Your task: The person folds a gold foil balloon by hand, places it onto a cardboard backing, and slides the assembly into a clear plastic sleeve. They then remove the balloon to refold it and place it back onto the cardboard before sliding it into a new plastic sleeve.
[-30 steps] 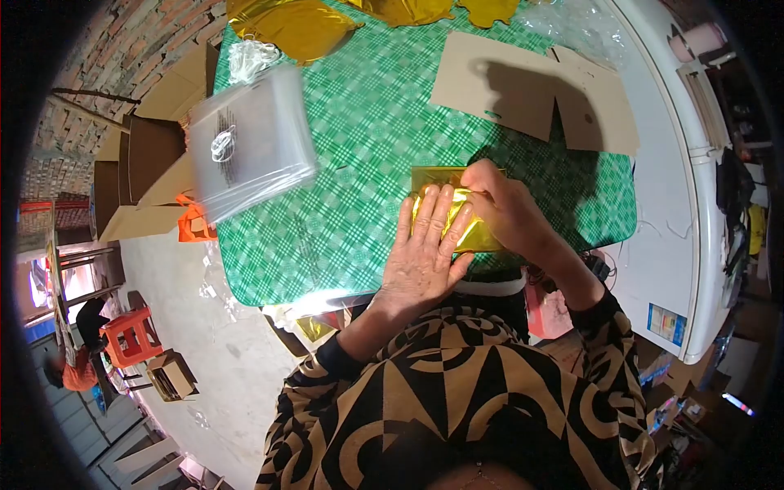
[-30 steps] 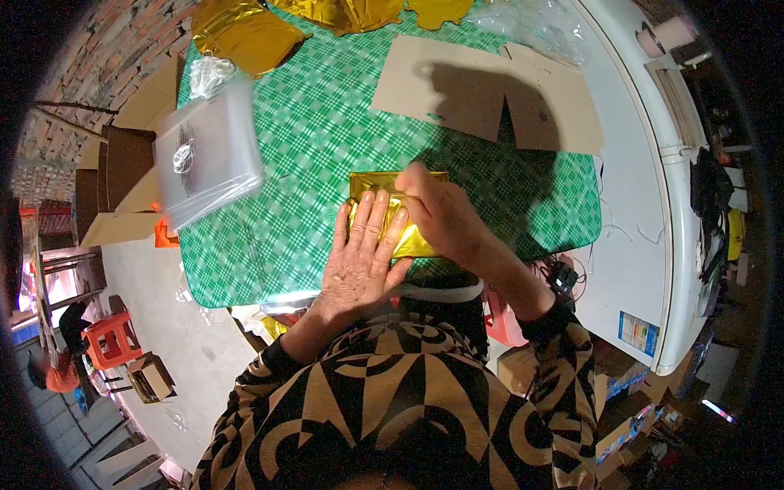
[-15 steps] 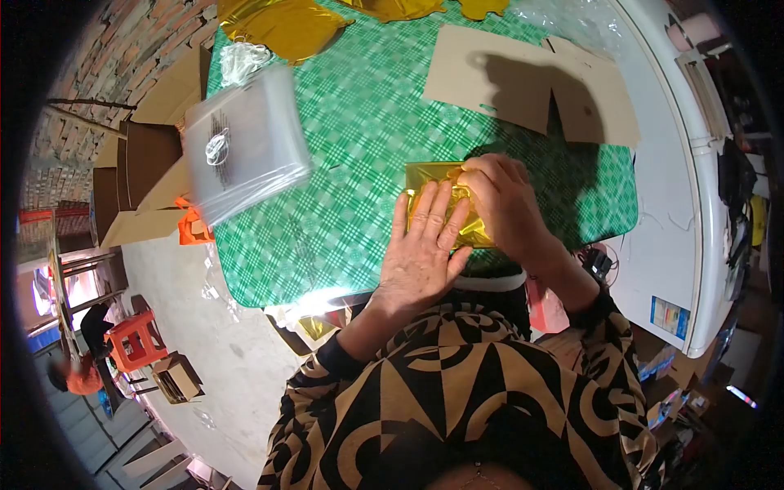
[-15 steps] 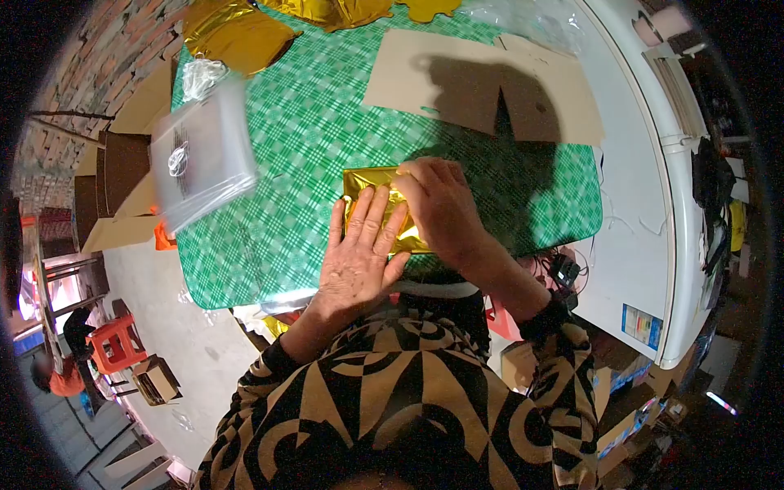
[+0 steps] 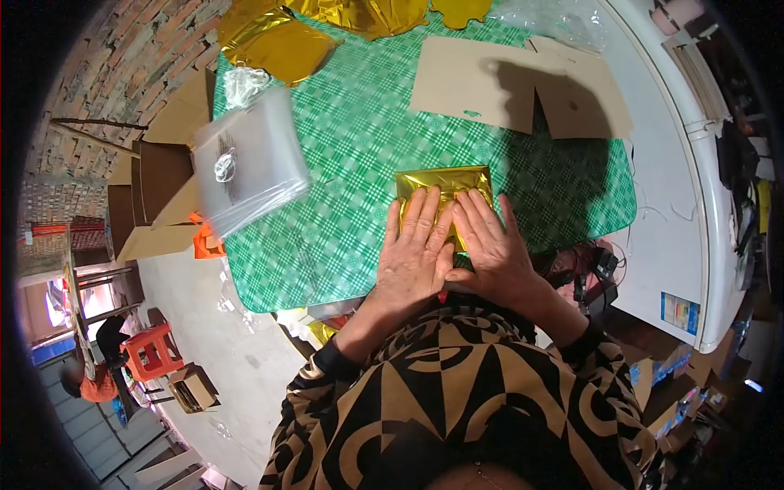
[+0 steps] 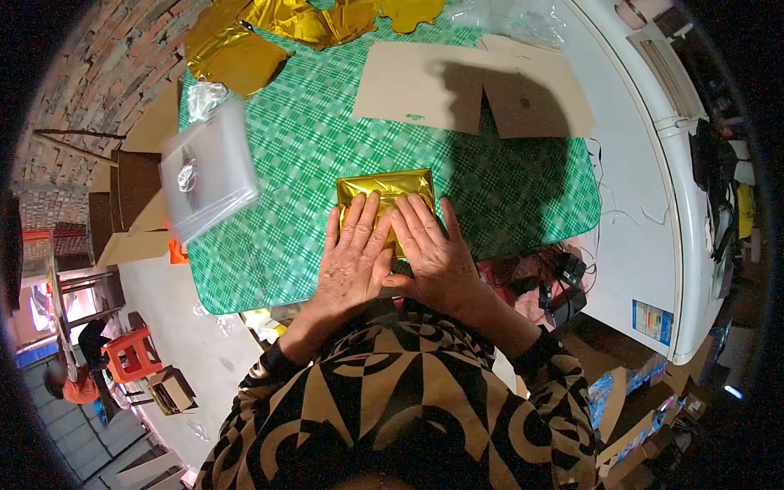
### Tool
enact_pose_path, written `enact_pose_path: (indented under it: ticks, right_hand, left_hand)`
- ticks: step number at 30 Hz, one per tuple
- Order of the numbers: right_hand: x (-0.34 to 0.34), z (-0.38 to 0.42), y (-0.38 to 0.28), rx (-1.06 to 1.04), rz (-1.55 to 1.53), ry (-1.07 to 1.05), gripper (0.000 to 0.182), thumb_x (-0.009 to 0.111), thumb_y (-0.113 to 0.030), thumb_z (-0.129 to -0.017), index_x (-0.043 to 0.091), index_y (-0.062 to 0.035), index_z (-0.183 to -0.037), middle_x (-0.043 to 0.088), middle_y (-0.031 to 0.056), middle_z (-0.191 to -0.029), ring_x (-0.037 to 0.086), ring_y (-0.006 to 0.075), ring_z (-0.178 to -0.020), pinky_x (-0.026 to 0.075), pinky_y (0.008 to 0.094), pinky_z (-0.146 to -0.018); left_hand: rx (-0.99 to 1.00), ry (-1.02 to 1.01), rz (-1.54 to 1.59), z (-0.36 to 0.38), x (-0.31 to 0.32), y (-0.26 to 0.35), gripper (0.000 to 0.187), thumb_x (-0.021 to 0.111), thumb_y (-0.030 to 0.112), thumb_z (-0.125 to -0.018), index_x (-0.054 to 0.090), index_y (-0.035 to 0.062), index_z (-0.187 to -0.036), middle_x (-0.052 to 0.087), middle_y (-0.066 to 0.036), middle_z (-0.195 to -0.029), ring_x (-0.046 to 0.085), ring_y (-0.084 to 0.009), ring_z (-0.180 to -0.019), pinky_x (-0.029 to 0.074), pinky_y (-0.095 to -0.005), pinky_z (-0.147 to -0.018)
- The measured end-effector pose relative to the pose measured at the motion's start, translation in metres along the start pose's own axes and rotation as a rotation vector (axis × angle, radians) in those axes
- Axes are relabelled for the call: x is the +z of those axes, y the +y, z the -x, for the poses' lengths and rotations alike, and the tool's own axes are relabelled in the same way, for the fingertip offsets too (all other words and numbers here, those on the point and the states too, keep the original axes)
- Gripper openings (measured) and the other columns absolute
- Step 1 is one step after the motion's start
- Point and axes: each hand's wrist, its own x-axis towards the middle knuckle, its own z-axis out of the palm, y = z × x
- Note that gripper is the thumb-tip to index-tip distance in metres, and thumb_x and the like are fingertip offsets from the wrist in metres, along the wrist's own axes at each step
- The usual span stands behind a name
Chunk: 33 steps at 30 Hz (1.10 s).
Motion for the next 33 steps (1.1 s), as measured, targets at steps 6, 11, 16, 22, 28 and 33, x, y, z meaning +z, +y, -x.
enact_pose_path:
  ticks: [6, 11, 16, 22, 28, 33]
  right_hand:
    - [-0.005, 0.001, -0.001, -0.012, -0.061, 0.044, 0.095, 0.040, -0.072, -0.098, 0.053, 0.0092, -0.145, 0.047, 0.0242, -0.158, 0.036, 0.0355, -0.154, 0.014, 0.0606, -0.128]
    - [-0.011, 0.001, -0.003, 0.011, -0.168, 0.008, 0.098, 0.075, -0.055, -0.081, 0.047, 0.0089, -0.149, 0.041, 0.0249, -0.162, 0.031, 0.0349, -0.156, 0.013, 0.0604, -0.128]
    - [-0.008, 0.001, -0.003, 0.021, -0.158, -0.011, 0.100, 0.077, -0.056, -0.081, 0.046, 0.0081, -0.151, 0.040, 0.0229, -0.163, 0.030, 0.0337, -0.156, 0.011, 0.0602, -0.129]
    - [-0.007, 0.001, -0.003, 0.031, -0.111, -0.033, 0.102, 0.075, -0.060, -0.081, 0.045, 0.0070, -0.152, 0.038, 0.0211, -0.164, 0.027, 0.0319, -0.158, 0.009, 0.0612, -0.129]
    - [-0.012, -0.003, -0.006, 0.048, -0.127, -0.062, 0.099, 0.077, -0.054, -0.081, 0.045, 0.0081, -0.151, 0.038, 0.0222, -0.163, 0.028, 0.0331, -0.157, 0.011, 0.0618, -0.128]
    - [-0.011, -0.004, -0.005, -0.010, -0.113, 0.009, 0.097, 0.074, -0.054, -0.083, 0.047, 0.0141, -0.146, 0.044, 0.0289, -0.158, 0.038, 0.0394, -0.152, 0.014, 0.0639, -0.126]
  left_hand:
    - [-0.035, 0.051, 0.134, -0.018, -0.039, -0.006, 0.072, 0.065, 0.022, -0.098, 0.036, 0.0003, -0.160, 0.032, -0.023, -0.167, 0.030, -0.0384, -0.155, 0.018, -0.0548, -0.127]
    - [-0.034, 0.036, 0.317, -0.058, -0.059, -0.052, 0.065, 0.074, 0.018, -0.092, 0.050, -0.0002, -0.150, 0.051, -0.025, -0.153, 0.047, -0.0416, -0.142, 0.038, -0.0516, -0.117]
    - [0.020, -0.003, 0.213, -0.071, -0.089, -0.076, 0.060, 0.073, 0.024, -0.096, 0.054, 0.0038, -0.149, 0.055, -0.022, -0.150, 0.054, -0.0422, -0.135, 0.043, -0.0458, -0.114]
    - [-0.007, 0.041, 0.108, -0.018, -0.082, -0.082, 0.064, 0.069, 0.029, -0.099, 0.046, 0.0097, -0.156, 0.038, -0.018, -0.165, 0.032, -0.0367, -0.155, 0.022, -0.0547, -0.127]
    - [-0.063, 0.043, -0.182, 0.037, -0.072, -0.093, 0.063, 0.063, 0.041, -0.101, 0.048, 0.0142, -0.156, 0.037, -0.015, -0.166, 0.030, -0.0357, -0.156, 0.019, -0.0583, -0.127]
    - [-0.084, 0.019, -0.225, 0.035, -0.065, -0.098, 0.064, 0.053, 0.046, -0.106, 0.042, 0.0152, -0.161, 0.034, -0.013, -0.169, 0.027, -0.0338, -0.158, 0.016, -0.0569, -0.128]
